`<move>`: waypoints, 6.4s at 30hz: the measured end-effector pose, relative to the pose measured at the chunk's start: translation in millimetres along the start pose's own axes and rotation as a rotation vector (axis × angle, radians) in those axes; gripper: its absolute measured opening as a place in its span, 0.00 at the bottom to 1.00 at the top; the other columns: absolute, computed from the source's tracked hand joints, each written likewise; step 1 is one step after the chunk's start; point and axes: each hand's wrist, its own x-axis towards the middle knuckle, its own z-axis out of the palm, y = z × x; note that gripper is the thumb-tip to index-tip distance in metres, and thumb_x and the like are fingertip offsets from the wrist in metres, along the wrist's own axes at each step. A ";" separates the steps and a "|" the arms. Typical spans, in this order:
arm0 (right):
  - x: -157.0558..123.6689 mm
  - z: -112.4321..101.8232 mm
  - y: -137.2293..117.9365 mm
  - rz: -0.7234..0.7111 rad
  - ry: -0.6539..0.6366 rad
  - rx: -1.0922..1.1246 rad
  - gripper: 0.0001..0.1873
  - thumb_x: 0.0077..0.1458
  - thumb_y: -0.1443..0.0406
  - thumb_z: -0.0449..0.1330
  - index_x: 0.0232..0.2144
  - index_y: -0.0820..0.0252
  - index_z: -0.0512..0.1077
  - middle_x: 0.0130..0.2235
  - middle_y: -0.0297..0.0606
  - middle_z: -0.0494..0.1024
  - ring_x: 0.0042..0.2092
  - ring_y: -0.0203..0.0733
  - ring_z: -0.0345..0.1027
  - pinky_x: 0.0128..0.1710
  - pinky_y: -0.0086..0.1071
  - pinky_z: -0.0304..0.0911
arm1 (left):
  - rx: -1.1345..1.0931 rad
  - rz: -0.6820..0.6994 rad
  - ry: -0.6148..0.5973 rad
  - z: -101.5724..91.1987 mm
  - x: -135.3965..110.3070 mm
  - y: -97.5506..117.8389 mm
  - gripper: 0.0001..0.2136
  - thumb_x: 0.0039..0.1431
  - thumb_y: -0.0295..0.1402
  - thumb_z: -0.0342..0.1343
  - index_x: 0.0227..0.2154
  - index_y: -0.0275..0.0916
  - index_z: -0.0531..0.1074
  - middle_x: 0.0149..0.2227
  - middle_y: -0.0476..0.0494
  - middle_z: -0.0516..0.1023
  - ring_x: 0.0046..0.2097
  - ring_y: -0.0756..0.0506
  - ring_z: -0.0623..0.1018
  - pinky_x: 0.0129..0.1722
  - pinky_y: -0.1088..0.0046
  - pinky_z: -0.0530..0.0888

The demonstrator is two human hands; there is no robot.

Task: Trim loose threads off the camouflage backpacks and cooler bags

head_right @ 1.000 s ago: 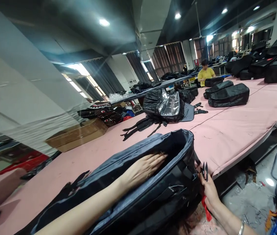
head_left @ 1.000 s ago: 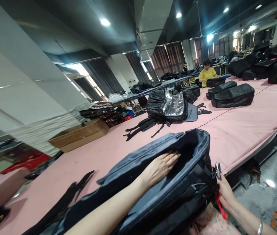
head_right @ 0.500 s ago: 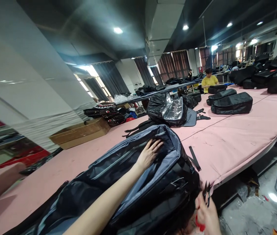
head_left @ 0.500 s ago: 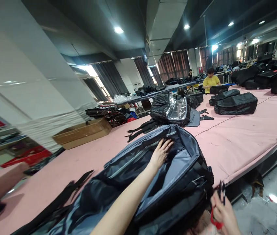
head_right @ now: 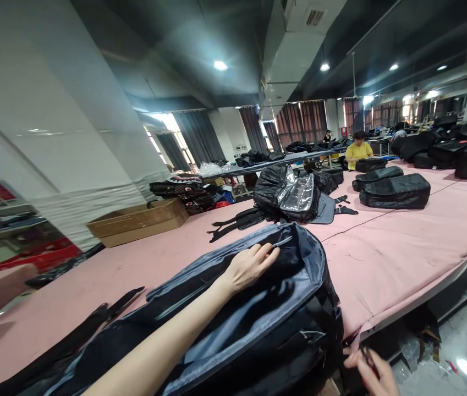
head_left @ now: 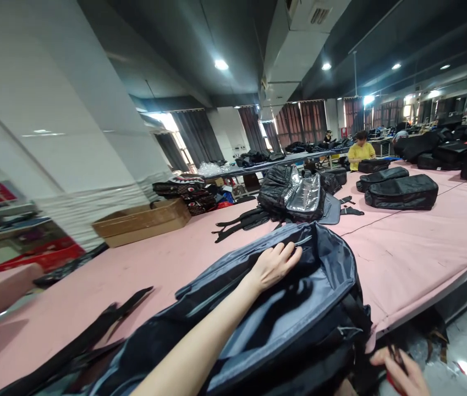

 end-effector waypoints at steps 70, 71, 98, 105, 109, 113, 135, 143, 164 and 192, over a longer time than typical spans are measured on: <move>145.0 245.6 -238.3 -1.003 -0.851 -1.106 0.07 0.48 0.64 0.62 0.32 0.58 0.75 0.34 0.37 0.78 0.36 0.40 0.69 0.33 0.27 0.58 | -1.292 -1.316 -0.183 -87.1 -200.6 -56.7 0.17 0.40 0.44 0.57 0.30 0.37 0.77 0.31 0.46 0.79 0.32 0.46 0.74 0.33 0.74 0.69; 145.4 252.8 -234.1 -0.977 -0.859 -1.106 0.05 0.49 0.65 0.61 0.30 0.59 0.75 0.32 0.37 0.77 0.35 0.39 0.69 0.32 0.27 0.57 | -1.329 -1.325 -0.186 -85.9 -204.1 -55.8 0.17 0.39 0.43 0.58 0.31 0.37 0.77 0.31 0.46 0.79 0.32 0.47 0.74 0.33 0.74 0.69; 164.5 242.3 -218.2 -1.326 -0.758 -0.868 0.11 0.57 0.63 0.53 0.41 0.61 0.69 0.39 0.41 0.75 0.39 0.39 0.66 0.38 0.30 0.58 | -0.834 -1.125 -0.317 -74.1 -113.9 -48.6 0.13 0.49 0.44 0.50 0.25 0.41 0.75 0.23 0.49 0.73 0.28 0.47 0.70 0.28 0.74 0.62; 163.9 247.9 -214.1 -1.757 -0.682 -0.989 0.11 0.60 0.67 0.48 0.34 0.59 0.70 0.34 0.38 0.73 0.33 0.37 0.61 0.34 0.31 0.54 | -0.949 -1.091 -0.264 -66.5 -118.6 -48.3 0.16 0.48 0.46 0.49 0.21 0.38 0.72 0.19 0.51 0.67 0.25 0.49 0.65 0.26 0.75 0.60; 160.3 251.9 -215.9 -1.781 -0.693 -1.005 0.10 0.60 0.66 0.48 0.35 0.61 0.69 0.34 0.39 0.72 0.34 0.37 0.61 0.33 0.31 0.53 | -0.946 -1.090 -0.261 -66.8 -118.9 -47.8 0.16 0.48 0.46 0.49 0.21 0.38 0.72 0.19 0.51 0.66 0.25 0.49 0.64 0.26 0.75 0.59; 156.8 254.0 -220.7 -1.789 -0.733 -1.043 0.10 0.60 0.65 0.48 0.35 0.61 0.69 0.34 0.40 0.72 0.35 0.39 0.61 0.33 0.32 0.53 | -0.947 -1.093 -0.253 -65.7 -119.9 -46.9 0.15 0.48 0.45 0.49 0.22 0.38 0.72 0.19 0.51 0.66 0.25 0.49 0.65 0.26 0.75 0.60; 156.8 258.6 -222.3 -1.500 -0.836 -1.006 0.05 0.56 0.66 0.55 0.33 0.61 0.69 0.35 0.40 0.73 0.36 0.39 0.64 0.35 0.31 0.57 | -0.917 -1.066 -0.284 -68.7 -119.7 -46.3 0.15 0.49 0.45 0.48 0.24 0.38 0.73 0.22 0.50 0.71 0.27 0.48 0.67 0.27 0.74 0.62; 178.5 215.8 -230.4 -1.000 -0.898 -0.918 0.15 0.44 0.60 0.65 0.35 0.60 0.70 0.33 0.34 0.73 0.35 0.37 0.65 0.34 0.28 0.58 | -0.595 -1.018 -0.206 -80.0 -111.8 -34.9 0.12 0.56 0.35 0.44 0.30 0.41 0.72 0.36 0.45 0.76 0.37 0.45 0.73 0.33 0.70 0.66; 187.1 195.0 -230.1 -0.967 -0.692 -0.887 0.07 0.54 0.64 0.56 0.36 0.62 0.68 0.35 0.36 0.73 0.35 0.36 0.63 0.33 0.28 0.55 | -0.502 -0.886 -0.187 -72.6 -46.8 -4.5 0.05 0.55 0.32 0.52 0.28 0.40 0.72 0.32 0.46 0.74 0.36 0.45 0.71 0.35 0.71 0.65; 184.9 175.5 -235.6 -1.768 -0.537 -1.141 0.06 0.59 0.66 0.51 0.35 0.60 0.68 0.35 0.36 0.73 0.35 0.38 0.60 0.33 0.31 0.48 | -0.781 -0.947 -0.068 -46.4 -51.6 -27.9 0.10 0.55 0.40 0.50 0.30 0.43 0.75 0.35 0.49 0.77 0.39 0.46 0.73 0.38 0.71 0.67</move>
